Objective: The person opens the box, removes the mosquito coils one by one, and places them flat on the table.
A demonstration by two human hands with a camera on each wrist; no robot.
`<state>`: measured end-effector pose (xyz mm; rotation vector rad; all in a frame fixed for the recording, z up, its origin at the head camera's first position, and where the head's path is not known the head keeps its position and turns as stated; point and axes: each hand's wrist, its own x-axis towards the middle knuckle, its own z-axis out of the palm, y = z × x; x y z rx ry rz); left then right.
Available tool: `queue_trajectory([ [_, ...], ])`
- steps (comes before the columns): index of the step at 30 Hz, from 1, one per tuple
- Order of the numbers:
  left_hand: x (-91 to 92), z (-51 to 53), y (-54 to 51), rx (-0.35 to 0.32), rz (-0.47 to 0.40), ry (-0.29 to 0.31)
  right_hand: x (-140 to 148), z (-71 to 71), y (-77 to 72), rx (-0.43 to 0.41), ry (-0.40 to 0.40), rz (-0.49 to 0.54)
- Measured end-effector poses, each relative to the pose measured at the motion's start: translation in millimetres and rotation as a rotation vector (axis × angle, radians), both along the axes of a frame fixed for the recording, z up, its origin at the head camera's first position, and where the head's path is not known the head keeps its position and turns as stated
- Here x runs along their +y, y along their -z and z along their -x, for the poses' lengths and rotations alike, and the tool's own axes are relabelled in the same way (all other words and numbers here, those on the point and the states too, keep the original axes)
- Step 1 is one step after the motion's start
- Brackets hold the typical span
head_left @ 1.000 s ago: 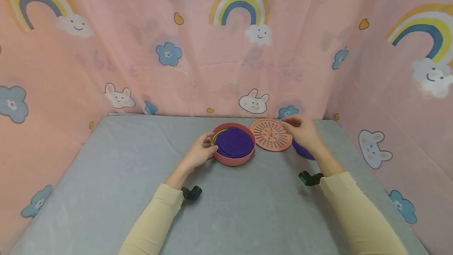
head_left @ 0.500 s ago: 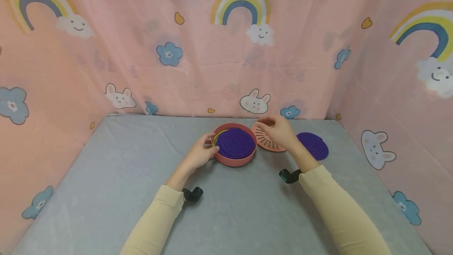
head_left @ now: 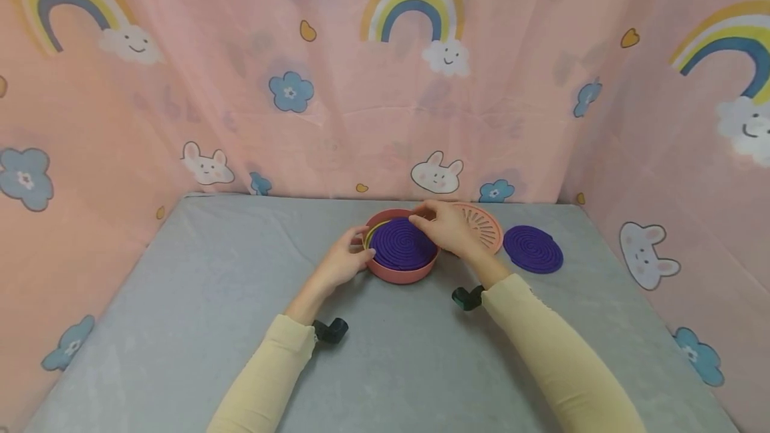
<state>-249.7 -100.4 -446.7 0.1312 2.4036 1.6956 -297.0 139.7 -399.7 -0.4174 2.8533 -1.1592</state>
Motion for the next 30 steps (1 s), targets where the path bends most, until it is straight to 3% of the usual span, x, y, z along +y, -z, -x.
queue_trajectory([
  [14,-0.9,1.8,0.7,0.007,-0.021,0.007,-31.1,15.5,19.2,-0.011,-0.044,-0.063],
  [30,-0.6,2.3,0.5,0.007,-0.015,0.002,-38.8,18.5,18.7,-0.038,-0.054,-0.075],
])
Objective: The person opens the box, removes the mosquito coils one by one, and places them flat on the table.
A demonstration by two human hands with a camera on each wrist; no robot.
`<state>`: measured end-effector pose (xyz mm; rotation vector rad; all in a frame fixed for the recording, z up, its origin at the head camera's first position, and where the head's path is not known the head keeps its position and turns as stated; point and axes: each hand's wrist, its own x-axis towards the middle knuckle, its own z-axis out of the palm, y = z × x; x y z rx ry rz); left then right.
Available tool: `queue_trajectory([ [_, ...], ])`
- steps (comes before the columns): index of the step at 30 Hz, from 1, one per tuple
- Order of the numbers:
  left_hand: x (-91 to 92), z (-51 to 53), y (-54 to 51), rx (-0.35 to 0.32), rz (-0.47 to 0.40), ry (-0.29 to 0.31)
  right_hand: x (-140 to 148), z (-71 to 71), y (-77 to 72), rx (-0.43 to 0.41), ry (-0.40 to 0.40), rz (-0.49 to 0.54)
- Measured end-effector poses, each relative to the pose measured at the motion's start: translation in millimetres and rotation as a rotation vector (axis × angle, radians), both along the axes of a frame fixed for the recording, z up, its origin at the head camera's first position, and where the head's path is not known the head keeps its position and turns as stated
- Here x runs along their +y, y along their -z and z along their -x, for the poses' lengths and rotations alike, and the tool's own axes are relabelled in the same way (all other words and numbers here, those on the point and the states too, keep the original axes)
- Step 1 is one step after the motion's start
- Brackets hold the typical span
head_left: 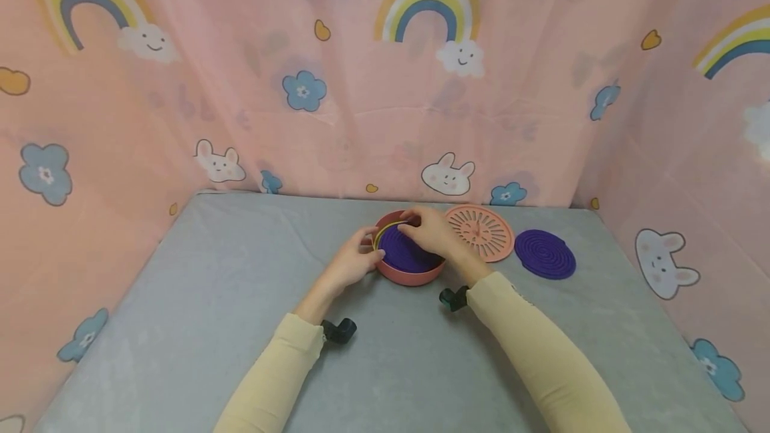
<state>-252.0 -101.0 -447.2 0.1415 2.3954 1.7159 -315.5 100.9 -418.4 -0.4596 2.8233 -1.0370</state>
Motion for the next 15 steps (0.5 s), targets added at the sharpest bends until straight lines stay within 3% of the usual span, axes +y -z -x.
queue_trajectory([
  [5,0.1,0.5,0.4,0.004,0.004,0.002,0.3,-2.1,-2.5,-0.008,-0.009,0.014],
  [15,-0.1,-0.1,0.5,0.0,0.01,0.01,3.7,-3.2,1.2,-0.004,-0.058,-0.063],
])
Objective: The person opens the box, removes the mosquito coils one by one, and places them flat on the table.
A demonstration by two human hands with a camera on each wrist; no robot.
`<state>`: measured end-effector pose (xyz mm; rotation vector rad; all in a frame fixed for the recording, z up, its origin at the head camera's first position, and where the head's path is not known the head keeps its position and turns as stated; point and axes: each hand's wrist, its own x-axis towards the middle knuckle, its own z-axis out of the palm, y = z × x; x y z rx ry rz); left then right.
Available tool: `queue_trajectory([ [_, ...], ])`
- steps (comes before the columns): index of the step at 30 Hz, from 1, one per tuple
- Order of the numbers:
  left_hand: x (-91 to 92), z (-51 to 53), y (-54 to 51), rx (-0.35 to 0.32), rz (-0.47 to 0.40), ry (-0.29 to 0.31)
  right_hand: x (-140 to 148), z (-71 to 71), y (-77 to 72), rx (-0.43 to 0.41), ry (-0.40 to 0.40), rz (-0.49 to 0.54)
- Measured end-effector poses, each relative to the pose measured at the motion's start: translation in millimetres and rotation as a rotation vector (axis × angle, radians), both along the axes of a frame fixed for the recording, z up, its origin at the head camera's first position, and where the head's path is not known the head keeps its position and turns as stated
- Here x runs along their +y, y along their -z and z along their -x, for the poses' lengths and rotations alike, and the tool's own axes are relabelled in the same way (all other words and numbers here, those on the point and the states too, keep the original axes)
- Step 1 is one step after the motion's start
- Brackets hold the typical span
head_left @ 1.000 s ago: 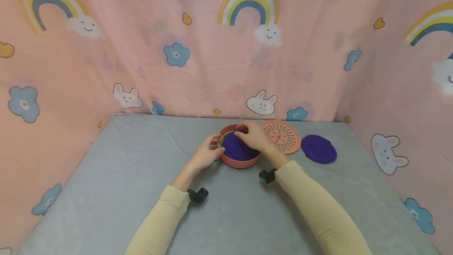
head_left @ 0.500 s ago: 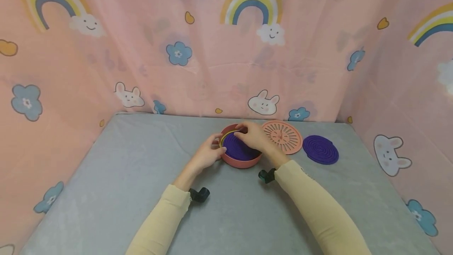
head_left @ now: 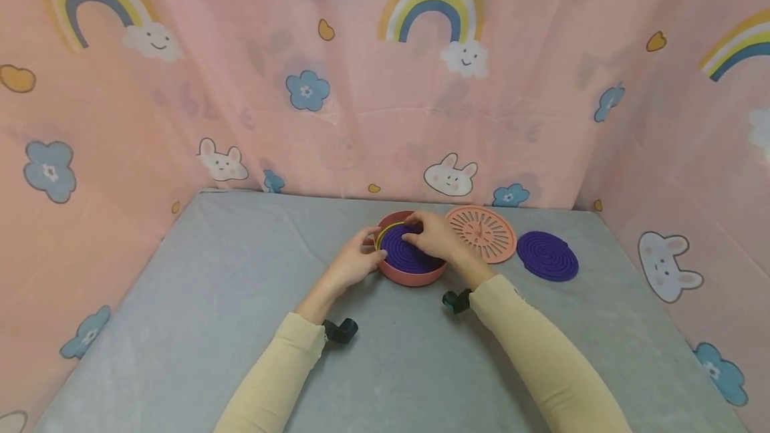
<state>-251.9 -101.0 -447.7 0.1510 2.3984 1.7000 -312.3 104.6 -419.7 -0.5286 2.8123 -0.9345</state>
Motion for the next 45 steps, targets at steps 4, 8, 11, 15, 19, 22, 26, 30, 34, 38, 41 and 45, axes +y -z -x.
queue_trajectory([
  [4,0.5,-0.6,-0.5,-0.001,-0.004,-0.001,1.6,-0.5,2.4,0.007,-0.005,-0.002],
  [8,0.8,-0.3,-0.2,-0.002,-0.001,-0.007,3.3,0.6,3.3,0.028,0.008,0.035],
  [11,0.8,-0.1,0.3,-0.004,0.003,-0.01,6.6,2.0,1.3,0.046,0.028,0.082],
  [15,0.5,0.3,0.7,-0.007,0.006,-0.01,12.3,3.3,-4.4,0.056,0.028,0.133],
  [19,1.1,0.1,0.9,-0.012,0.008,-0.01,19.6,3.1,-12.5,0.027,0.025,0.132],
  [22,1.5,-0.2,1.1,-0.012,0.005,-0.009,24.9,2.2,-17.9,-0.008,0.009,0.13],
  [26,2.1,-0.3,0.8,-0.006,-0.006,-0.008,31.5,1.0,-21.2,-0.041,-0.03,0.123],
  [30,2.0,-0.1,0.8,-0.007,-0.006,-0.013,38.0,-0.7,-23.1,-0.082,-0.053,0.15],
  [34,1.9,-0.4,2.2,-0.009,-0.006,-0.018,45.7,-5.2,-26.8,-0.138,-0.038,0.202],
  [38,1.3,-0.4,2.6,-0.006,-0.007,-0.014,54.6,-10.2,-31.6,-0.168,-0.01,0.249],
  [41,1.1,-0.5,2.2,-0.004,-0.008,-0.011,63.4,-14.0,-35.1,-0.172,0.003,0.309],
  [45,1.6,-0.6,1.6,-0.006,-0.007,-0.01,78.0,-20.3,-39.1,-0.148,0.016,0.368],
])
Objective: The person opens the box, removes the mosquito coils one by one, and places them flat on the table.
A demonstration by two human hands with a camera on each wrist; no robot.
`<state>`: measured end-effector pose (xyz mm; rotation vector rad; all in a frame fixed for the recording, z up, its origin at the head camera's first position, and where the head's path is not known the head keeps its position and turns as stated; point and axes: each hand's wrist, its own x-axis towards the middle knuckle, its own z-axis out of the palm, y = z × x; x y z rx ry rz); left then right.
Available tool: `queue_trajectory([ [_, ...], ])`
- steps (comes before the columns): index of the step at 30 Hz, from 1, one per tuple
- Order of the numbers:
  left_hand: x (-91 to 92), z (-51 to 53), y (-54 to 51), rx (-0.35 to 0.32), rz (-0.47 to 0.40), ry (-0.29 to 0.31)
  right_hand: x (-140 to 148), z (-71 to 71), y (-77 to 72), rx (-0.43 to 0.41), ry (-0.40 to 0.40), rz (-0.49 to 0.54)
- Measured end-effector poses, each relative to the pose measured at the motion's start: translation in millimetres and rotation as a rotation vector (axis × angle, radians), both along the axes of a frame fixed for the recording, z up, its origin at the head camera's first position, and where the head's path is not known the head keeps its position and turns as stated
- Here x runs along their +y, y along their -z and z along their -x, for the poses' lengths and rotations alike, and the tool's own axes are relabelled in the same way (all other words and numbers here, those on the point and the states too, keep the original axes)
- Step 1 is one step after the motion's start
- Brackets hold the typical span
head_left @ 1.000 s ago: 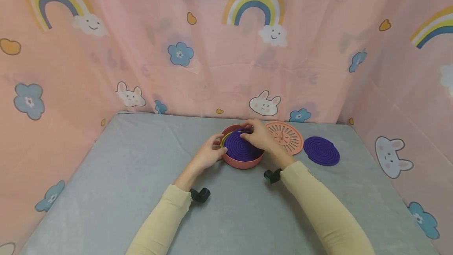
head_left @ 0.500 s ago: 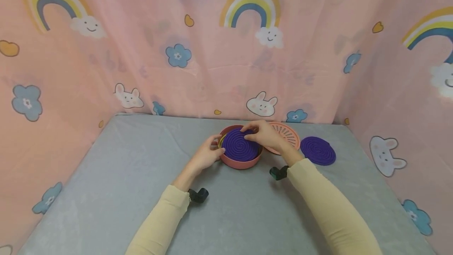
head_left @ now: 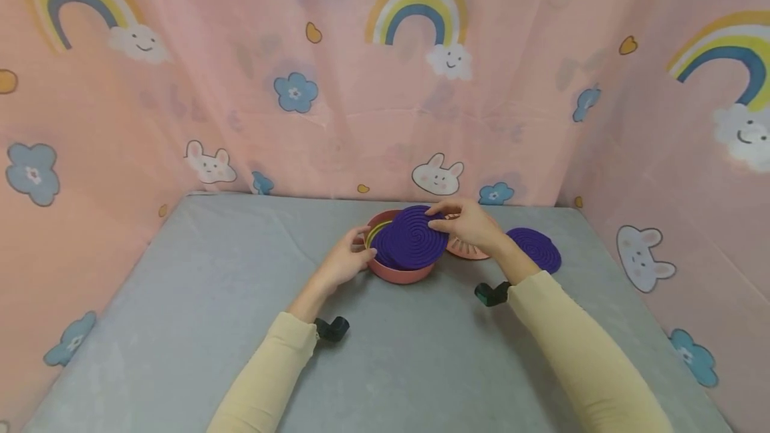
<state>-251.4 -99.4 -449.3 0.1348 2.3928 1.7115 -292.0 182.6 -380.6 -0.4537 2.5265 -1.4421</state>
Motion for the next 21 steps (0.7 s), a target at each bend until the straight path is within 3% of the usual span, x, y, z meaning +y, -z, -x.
queue_trajectory([
  [10,0.6,2.3,1.0,-0.005,-0.005,-0.002,35.2,-17.7,-7.3,0.014,0.095,0.023],
  [17,0.8,0.4,-0.9,-0.012,-0.022,0.006,56.9,-35.4,-9.0,0.02,0.186,-0.037],
  [21,-0.5,-0.3,-1.2,-0.014,-0.004,0.003,71.5,-46.5,-6.7,0.035,0.197,-0.032],
])
